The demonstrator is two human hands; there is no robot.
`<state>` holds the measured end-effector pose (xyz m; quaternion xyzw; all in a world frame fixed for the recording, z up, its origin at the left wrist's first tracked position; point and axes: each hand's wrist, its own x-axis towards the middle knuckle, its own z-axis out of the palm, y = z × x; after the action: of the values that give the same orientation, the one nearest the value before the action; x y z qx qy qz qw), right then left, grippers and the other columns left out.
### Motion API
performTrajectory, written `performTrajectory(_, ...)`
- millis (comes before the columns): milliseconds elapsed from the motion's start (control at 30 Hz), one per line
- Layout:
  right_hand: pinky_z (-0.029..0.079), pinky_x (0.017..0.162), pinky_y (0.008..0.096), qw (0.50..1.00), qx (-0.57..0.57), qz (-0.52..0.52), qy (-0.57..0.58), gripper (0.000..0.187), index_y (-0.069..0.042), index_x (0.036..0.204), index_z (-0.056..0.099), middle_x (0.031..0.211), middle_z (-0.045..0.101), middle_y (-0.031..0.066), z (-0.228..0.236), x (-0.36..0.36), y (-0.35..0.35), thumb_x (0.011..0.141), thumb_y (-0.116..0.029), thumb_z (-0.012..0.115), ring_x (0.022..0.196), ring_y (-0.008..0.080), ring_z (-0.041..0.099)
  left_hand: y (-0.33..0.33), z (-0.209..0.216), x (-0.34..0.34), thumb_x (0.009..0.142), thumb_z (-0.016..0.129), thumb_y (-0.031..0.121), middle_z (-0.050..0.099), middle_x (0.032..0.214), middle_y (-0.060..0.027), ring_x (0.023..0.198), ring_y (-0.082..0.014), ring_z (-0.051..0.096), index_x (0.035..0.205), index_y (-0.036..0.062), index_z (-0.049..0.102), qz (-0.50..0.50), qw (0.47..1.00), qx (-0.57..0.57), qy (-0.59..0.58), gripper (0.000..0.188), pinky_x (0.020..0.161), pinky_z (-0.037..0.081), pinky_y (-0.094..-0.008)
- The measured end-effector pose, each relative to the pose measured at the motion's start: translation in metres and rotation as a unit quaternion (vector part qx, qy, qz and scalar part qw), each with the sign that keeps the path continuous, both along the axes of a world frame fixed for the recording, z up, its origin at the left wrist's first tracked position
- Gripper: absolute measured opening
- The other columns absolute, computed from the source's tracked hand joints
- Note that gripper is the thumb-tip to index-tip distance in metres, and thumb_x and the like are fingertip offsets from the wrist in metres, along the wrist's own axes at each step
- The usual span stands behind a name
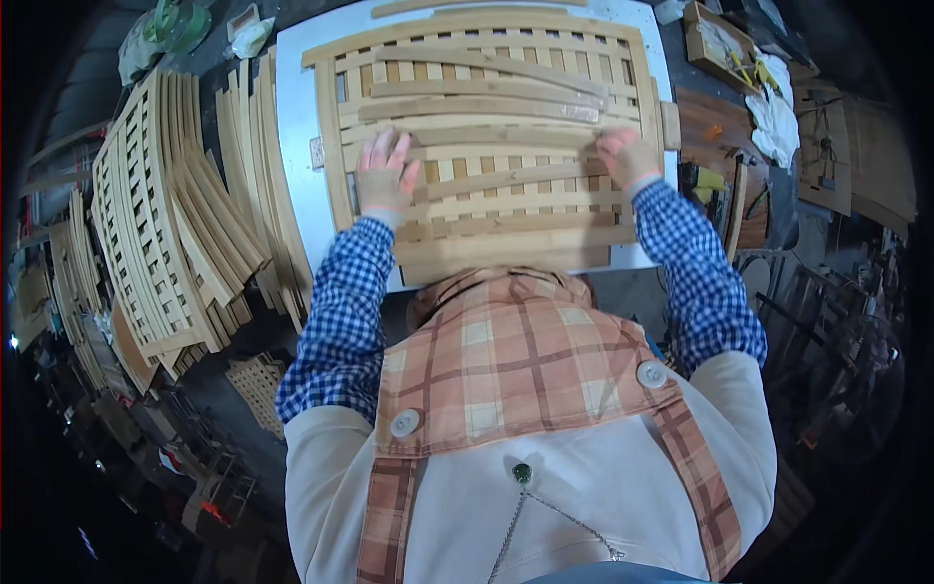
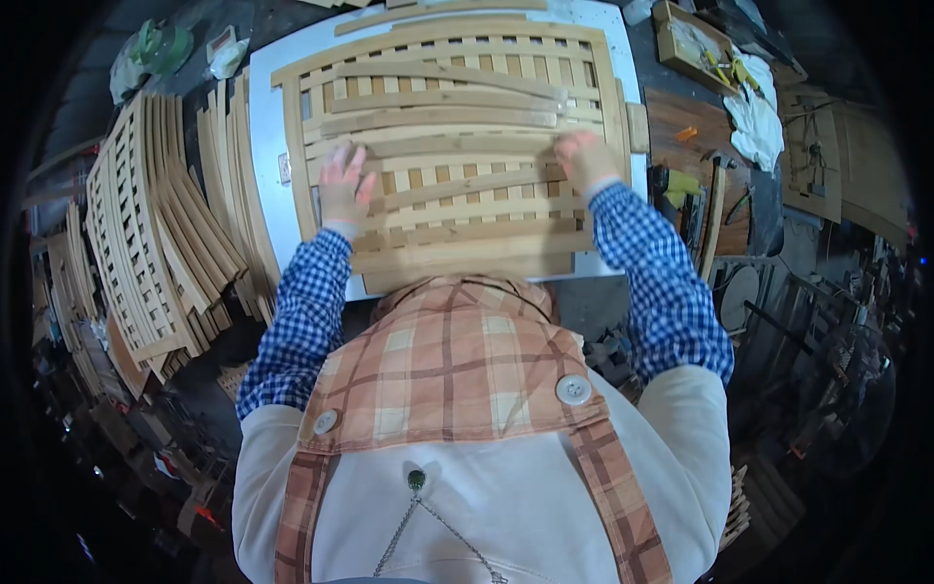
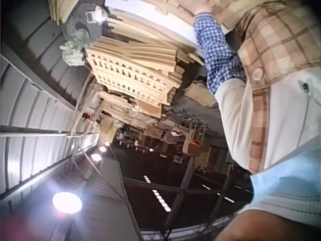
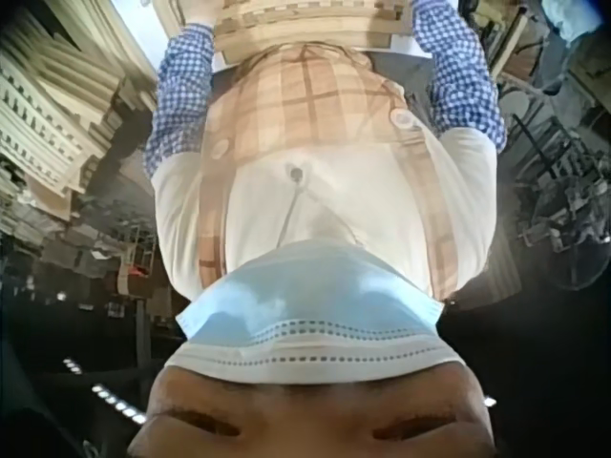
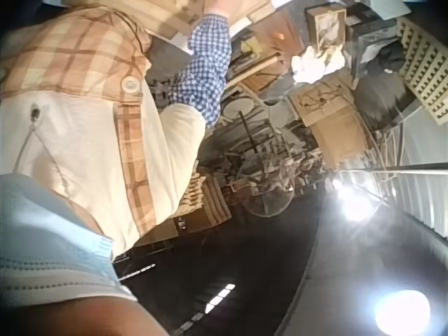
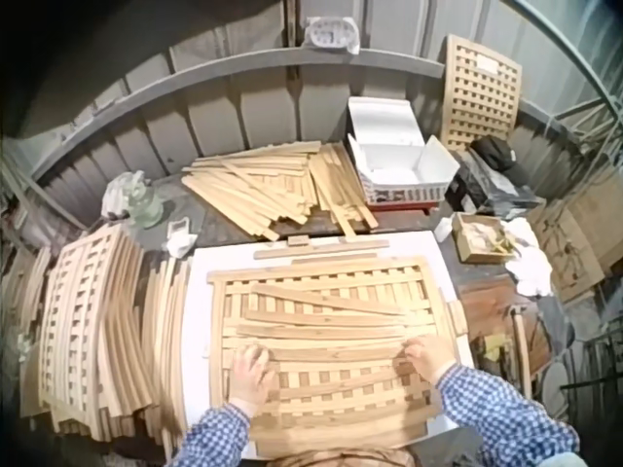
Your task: The person assembles wooden lattice panels by arranging wooden slats onto a frame, fastening them with a nail gun, and stacking the completed panel onto a pile.
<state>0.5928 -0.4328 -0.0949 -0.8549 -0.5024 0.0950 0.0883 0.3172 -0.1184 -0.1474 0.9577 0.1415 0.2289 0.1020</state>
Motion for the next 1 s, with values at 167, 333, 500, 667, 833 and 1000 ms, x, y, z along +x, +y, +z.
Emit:
performTrajectory(167,0.043,0.091,0.0348,1.000,-0.007,-0.018,-0.001,0.014,-0.010,0.087,0.066,0.104,0.062,0.0028,0.002,0.013,0.006,0.074,-0.017,0.066,0.103,0.0248,0.053,-0.013,0.018,0.023,0.075,0.066,0.018,0.052,0.112,-0.0127,0.106,-0.0319,0.048,0.118,0.0101,0.052,0.049,0.997,-0.061,-0.022,0.045,0.087,0.040,-0.0448)
performTrajectory(333,0.043,0.089,0.0348,0.999,-0.035,-0.025,0.022,0.013,-0.011,0.087,0.068,0.103,0.062,0.0038,0.003,0.011,0.004,0.076,-0.016,0.065,0.105,0.0235,0.052,-0.015,0.018,0.019,0.076,0.065,0.016,0.052,0.109,-0.0119,0.104,-0.0315,0.048,0.118,0.0108,0.051,0.035,0.998,-0.036,-0.034,0.045,0.085,0.040,-0.0449)
performTrajectory(500,0.039,0.095,0.0406,0.993,0.000,0.006,0.119,0.024,-0.008,0.100,0.064,0.114,0.057,0.0110,0.009,-0.019,-0.033,0.078,-0.016,0.062,0.111,0.0327,0.048,-0.030,0.026,-0.040,0.073,0.066,0.021,0.044,0.127,-0.0137,0.121,-0.0345,0.039,0.128,0.0059,0.044,-0.075,0.985,-0.112,0.111,0.061,0.101,0.034,-0.0456)
performTrajectory(667,0.035,0.098,0.0464,0.978,0.180,-0.103,-0.025,0.054,-0.008,0.123,0.048,0.122,0.052,0.0130,0.006,-0.076,-0.010,0.073,-0.016,0.067,0.117,0.0375,0.043,-0.052,0.048,-0.024,0.076,0.063,0.021,0.037,0.134,-0.0192,0.126,-0.0370,0.033,0.132,-0.0016,0.035,-0.007,0.989,-0.132,0.067,0.066,0.104,0.029,-0.0470)
performTrajectory(833,0.038,0.095,0.0450,0.971,0.220,-0.082,-0.055,0.049,-0.005,0.119,0.052,0.117,0.054,0.0133,-0.007,-0.062,-0.012,0.074,-0.014,0.066,0.112,0.0363,0.047,-0.056,0.040,-0.011,0.078,0.063,0.026,0.036,0.133,-0.0244,0.126,-0.0410,0.029,0.131,-0.0019,0.036,0.006,0.983,-0.184,-0.011,0.065,0.105,0.025,-0.0490)
performTrajectory(1000,0.043,0.089,0.0422,0.988,0.123,-0.073,-0.052,0.035,-0.009,0.112,0.057,0.110,0.056,0.0105,0.013,-0.018,0.053,0.077,-0.012,0.062,0.104,0.0329,0.051,0.009,0.053,0.039,0.081,0.061,0.024,0.040,0.130,-0.0203,0.121,-0.0383,0.037,0.127,0.0035,0.042,0.119,0.992,-0.044,0.013,0.054,0.101,0.030,-0.0474)
